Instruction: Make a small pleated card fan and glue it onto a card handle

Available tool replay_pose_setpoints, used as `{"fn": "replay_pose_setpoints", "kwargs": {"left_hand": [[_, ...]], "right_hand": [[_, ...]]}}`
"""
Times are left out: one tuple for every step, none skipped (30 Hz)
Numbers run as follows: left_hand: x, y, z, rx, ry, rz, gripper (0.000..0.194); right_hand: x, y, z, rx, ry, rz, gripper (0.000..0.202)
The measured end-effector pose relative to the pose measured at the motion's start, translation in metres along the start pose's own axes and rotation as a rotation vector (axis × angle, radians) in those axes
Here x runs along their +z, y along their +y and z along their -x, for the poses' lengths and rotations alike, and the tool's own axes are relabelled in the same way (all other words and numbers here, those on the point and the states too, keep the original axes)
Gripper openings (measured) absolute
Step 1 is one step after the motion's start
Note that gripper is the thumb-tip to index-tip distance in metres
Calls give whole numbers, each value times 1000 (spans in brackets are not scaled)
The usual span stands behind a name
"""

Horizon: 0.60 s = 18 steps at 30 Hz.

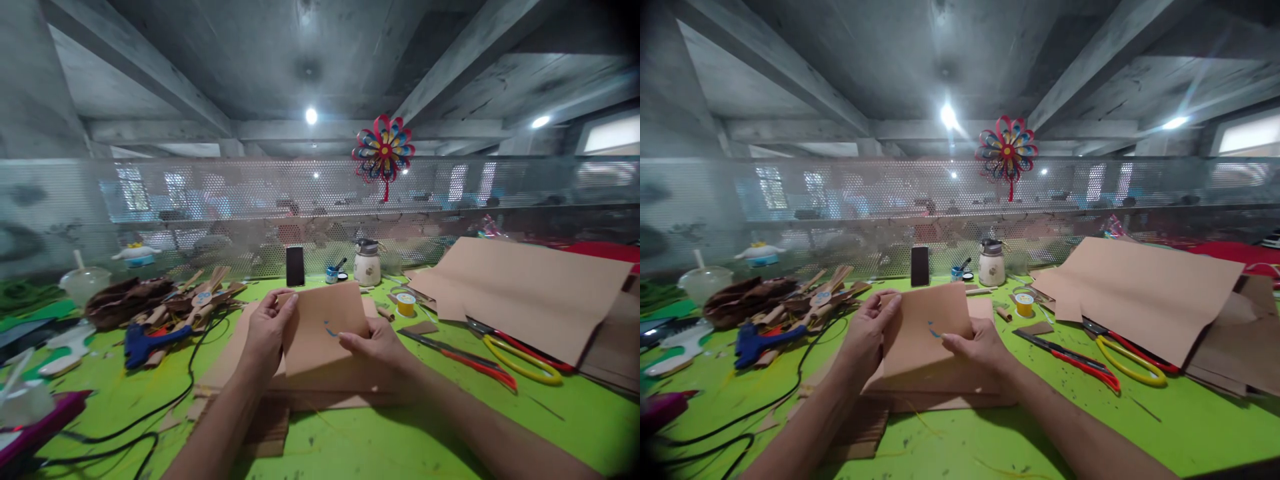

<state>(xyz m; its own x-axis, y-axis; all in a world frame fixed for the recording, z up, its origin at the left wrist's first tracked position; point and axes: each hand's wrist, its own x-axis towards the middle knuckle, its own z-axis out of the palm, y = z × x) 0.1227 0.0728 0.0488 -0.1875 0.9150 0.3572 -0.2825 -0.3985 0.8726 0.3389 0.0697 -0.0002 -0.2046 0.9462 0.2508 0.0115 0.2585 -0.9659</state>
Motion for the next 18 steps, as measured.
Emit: {"fn": "replay_pose_setpoints", "kwargs": {"left_hand": [[0,1,0,-22,-10,4,59],[0,2,0,-38,-16,8,60],[0,3,1,-51,-20,11,60],[0,4,1,-60,-21,14,61],[1,4,1,-66,-20,16,61],[2,4,2,-71,-18,18,62],[2,3,2,-74,-15,19,62],[3,3,2,-76,-11,18,62],[4,2,3,-76,-5,17,62],[4,1,3,-76,1,15,62],[4,0,3,-76,8,12,62],[5,-1,3,-75,15,7,62],[4,-2,3,-75,23,1,62],[4,-4,2,-75,32,-8,62],[3,-6,1,-76,41,-18,62],[1,-8,0,-76,51,-29,62],[-1,-10,-2,-73,63,-42,61],[-3,-13,-3,-71,76,-57,60]], "right_hand": [[0,-1,1,0,-5,4,49],[0,-2,1,1,-9,7,49],[0,-2,1,1,-11,10,49],[-1,-2,1,2,-10,13,50],[-1,-1,0,3,-7,15,50],[-1,1,-1,3,-4,16,51],[-2,3,-2,4,-1,16,51],[-2,4,-3,3,0,17,52],[-2,6,-4,2,-2,17,52],[-2,7,-4,-1,-6,18,52],[-2,8,-4,-4,-11,21,52],[-2,8,-3,-9,-16,24,51],[-2,8,-3,-16,-21,29,51],[-2,8,-2,-26,-24,34,51],[-2,8,-2,-40,-25,40,51],[-3,8,-2,-62,-21,50,51],[-4,7,-3,-91,-11,64,51],[-7,6,-5,-126,9,82,52]]}}
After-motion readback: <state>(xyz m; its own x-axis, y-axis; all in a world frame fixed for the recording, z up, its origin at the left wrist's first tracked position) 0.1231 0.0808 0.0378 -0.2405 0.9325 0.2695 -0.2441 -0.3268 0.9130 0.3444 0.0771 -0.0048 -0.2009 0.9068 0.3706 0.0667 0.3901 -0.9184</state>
